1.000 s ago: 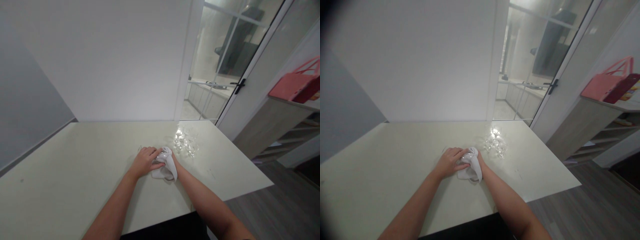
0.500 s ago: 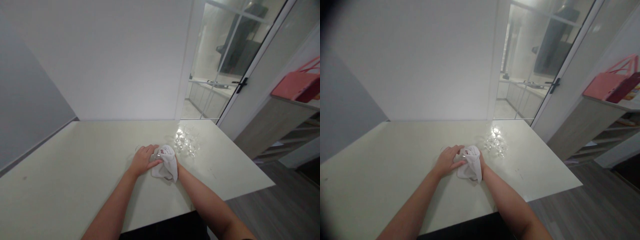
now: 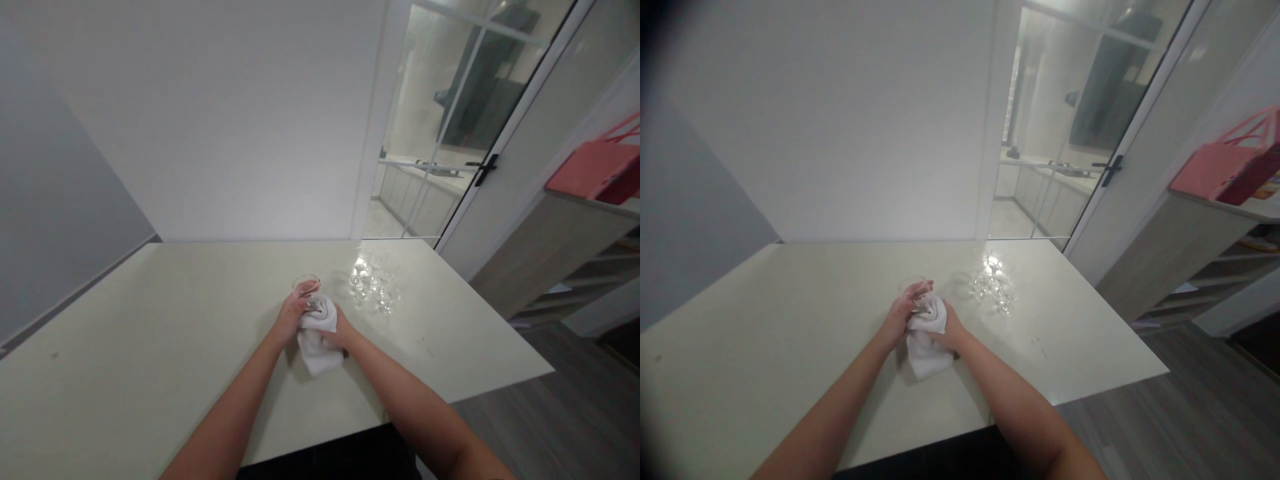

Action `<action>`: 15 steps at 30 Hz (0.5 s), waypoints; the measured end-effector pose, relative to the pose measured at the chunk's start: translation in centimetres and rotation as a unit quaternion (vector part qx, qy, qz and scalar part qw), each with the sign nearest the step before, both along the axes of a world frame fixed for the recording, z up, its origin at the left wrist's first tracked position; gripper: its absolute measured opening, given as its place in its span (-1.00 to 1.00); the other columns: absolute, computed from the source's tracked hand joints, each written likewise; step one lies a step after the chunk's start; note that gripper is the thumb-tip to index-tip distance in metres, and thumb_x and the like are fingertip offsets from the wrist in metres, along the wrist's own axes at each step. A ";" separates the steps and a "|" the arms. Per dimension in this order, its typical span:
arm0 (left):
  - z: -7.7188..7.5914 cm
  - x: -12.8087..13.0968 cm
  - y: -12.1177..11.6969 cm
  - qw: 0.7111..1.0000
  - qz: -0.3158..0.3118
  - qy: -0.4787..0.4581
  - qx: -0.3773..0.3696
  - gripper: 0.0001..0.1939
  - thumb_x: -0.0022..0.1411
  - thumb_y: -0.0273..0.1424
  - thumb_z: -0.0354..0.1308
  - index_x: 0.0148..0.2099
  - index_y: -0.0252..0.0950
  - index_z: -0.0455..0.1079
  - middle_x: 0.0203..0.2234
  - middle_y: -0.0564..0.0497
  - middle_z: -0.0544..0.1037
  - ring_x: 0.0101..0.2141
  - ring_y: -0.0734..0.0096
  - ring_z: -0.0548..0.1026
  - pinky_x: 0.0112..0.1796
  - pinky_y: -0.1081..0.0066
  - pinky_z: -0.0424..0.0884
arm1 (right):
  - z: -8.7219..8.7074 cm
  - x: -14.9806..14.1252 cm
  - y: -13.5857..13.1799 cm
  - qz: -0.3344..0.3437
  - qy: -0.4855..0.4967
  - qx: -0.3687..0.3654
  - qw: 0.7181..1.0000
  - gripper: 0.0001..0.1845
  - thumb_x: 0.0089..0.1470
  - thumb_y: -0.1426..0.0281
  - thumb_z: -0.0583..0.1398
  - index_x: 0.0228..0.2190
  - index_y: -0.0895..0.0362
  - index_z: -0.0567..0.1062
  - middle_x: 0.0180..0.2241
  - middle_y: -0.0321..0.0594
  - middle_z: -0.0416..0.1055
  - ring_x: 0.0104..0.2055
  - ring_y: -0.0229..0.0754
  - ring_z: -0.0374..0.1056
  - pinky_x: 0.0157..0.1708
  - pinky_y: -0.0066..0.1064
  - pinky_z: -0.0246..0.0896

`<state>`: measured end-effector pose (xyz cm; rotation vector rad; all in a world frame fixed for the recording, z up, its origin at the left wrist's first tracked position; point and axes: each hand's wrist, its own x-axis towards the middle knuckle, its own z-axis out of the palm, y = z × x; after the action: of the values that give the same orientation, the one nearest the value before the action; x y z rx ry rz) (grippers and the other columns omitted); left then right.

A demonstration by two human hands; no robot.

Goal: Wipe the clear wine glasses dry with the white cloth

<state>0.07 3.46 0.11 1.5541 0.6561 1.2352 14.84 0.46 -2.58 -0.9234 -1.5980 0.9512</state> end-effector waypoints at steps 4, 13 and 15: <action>0.0 0.6 -0.5 0.999 -0.010 -0.006 -0.031 -0.30 0.03 0.13 0.17 0.03 -0.31 0.40 -0.03 -0.21 0.49 -0.02 0.07 0.44 -0.01 0.18 0.33 | 1.2 -0.1 -0.4 0.011 0.020 -0.004 1.000 -0.71 -0.09 0.28 0.24 -0.30 0.17 0.45 -0.31 -0.22 0.47 -0.25 -0.20 0.36 -0.12 -0.36 0.27; 0.6 0.5 -1.0 0.983 -0.127 -0.040 -0.130 -0.29 0.04 0.19 0.10 -0.09 -0.34 0.47 -0.19 -0.20 0.55 -0.17 0.10 0.50 -0.14 0.19 0.39 | 0.9 0.5 -1.0 0.085 -0.012 -0.227 0.970 -0.82 -0.10 0.28 0.27 -0.41 0.11 0.48 -0.37 -0.26 0.46 -0.31 -0.16 0.38 -0.21 -0.29 0.32; 0.4 0.8 -0.6 0.991 -0.040 -0.047 -0.119 -0.34 -0.04 0.09 0.26 -0.06 -0.32 0.45 -0.20 -0.16 0.55 -0.18 0.15 0.50 -0.14 0.23 0.39 | 0.9 0.4 -0.2 0.056 -0.024 -0.150 0.987 -0.84 -0.07 0.32 0.24 -0.38 0.11 0.48 -0.30 -0.24 0.48 -0.21 -0.14 0.38 -0.09 -0.26 0.27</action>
<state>0.84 2.87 0.51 1.3052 0.6479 1.1198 15.27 0.25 -1.65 -1.0763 -1.5866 1.2812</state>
